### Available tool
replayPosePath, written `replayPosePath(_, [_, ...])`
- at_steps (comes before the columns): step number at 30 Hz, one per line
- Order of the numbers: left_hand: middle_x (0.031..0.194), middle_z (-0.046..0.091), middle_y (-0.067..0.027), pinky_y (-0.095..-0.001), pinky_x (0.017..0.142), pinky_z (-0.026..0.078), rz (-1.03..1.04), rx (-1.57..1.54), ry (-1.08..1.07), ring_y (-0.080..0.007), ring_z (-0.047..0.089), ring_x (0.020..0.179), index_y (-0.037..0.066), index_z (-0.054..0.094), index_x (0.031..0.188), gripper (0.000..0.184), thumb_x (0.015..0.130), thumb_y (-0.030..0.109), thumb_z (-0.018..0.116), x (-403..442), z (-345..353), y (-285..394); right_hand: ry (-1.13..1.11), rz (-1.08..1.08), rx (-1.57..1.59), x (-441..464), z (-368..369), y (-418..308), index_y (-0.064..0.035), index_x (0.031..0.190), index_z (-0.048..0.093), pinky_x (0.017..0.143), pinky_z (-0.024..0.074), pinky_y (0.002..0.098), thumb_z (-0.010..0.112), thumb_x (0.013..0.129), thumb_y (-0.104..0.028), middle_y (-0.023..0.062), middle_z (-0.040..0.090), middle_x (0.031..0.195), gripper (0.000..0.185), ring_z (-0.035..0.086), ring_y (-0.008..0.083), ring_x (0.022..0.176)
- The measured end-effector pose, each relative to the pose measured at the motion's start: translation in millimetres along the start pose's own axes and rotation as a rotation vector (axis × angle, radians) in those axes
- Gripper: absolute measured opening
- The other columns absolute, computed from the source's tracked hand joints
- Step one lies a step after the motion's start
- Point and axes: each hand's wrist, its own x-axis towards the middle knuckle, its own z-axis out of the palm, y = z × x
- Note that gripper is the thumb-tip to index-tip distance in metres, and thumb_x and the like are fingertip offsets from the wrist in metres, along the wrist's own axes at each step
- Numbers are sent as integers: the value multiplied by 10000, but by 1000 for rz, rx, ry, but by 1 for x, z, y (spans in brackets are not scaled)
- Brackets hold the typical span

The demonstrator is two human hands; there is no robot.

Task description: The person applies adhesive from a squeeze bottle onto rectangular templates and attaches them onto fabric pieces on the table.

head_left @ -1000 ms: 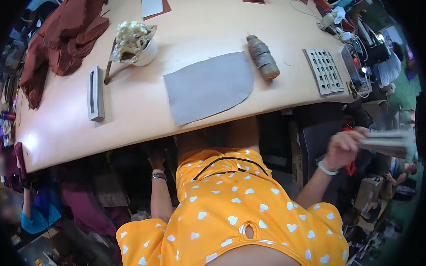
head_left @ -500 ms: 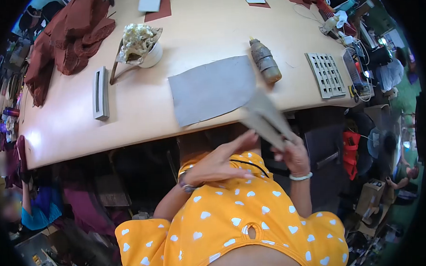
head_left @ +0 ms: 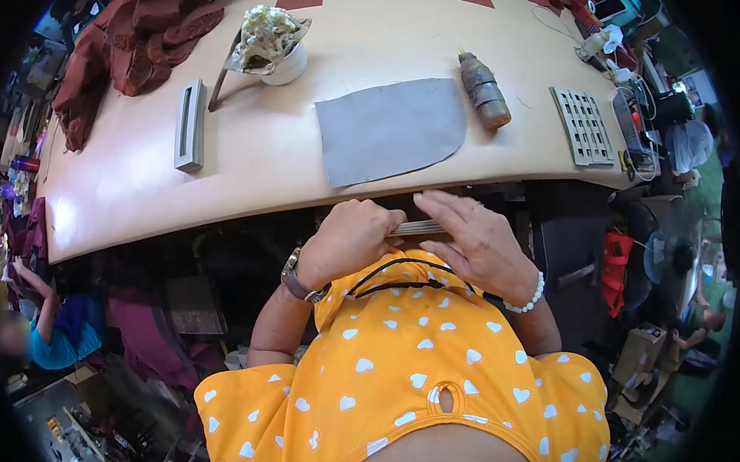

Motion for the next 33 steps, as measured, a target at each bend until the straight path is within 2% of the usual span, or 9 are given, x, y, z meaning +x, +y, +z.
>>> replayPosePath(5, [758,646,-133,-366,651,483,-14,81,-210,-298,624,691,65,638,958,287,755,264,674,-1,-15,2,-193,116,208,-16,9,21,-30,1057,575,592,496,366,625,809,-144,142,627,874,277,616,319,679])
replayPosePath(10, [1045,631,-136,-315,769,474,137,-180,660,-222,624,867,69,478,1288,527,837,292,637,6,-23,-31,3,462,594,-28,-53,11,16,875,606,468,427,208,535,847,-102,81,593,642,140,587,126,521])
replayPosePath(14, [1034,630,-155,-310,769,471,-138,-190,716,-239,628,860,45,466,1280,403,912,195,535,21,-10,-53,59,-484,1788,-31,-35,48,11,994,591,392,418,278,516,847,-26,102,621,685,169,584,150,526])
replayPosePath(17, [985,638,-166,-313,768,472,-241,-171,705,-252,633,859,25,449,1278,369,929,138,483,24,-3,-59,-137,763,852,-52,36,64,6,930,577,466,459,282,525,907,-149,50,606,696,165,589,118,600])
replayPosePath(20, [924,646,-171,-320,765,474,-227,-168,758,-268,635,846,2,439,1270,360,933,123,470,26,1,-70,-116,1016,817,-99,70,93,14,946,588,396,378,174,556,884,-181,37,597,648,208,515,53,461])
replayPosePath(24, [902,656,-160,-320,786,472,-228,-225,761,-253,641,857,-11,435,1269,359,931,106,461,29,1,-71,-13,751,1008,-79,-19,51,25,990,569,376,388,187,616,832,-276,127,639,665,343,531,94,421])
replayPosePath(27, [915,660,-153,-308,805,469,-260,-304,753,-239,642,869,-11,437,1270,357,931,101,458,28,-1,-69,28,-127,1610,-65,-11,62,0,855,579,365,387,202,563,887,-217,102,613,619,220,508,94,397])
replayPosePath(30, [928,661,-149,-299,820,465,-276,-311,736,-227,639,886,-11,439,1270,354,936,105,452,26,1,-66,-54,709,965,-60,37,85,14,845,587,377,415,224,556,883,-185,63,596,601,205,526,85,424])
replayPosePath(33, [933,660,-149,-293,833,458,-265,-318,758,-221,634,902,-8,441,1274,358,942,125,452,29,-4,-71,-286,889,758,-84,53,114,-16,846,589,381,388,198,563,899,-191,9,569,609,184,487,45,427])
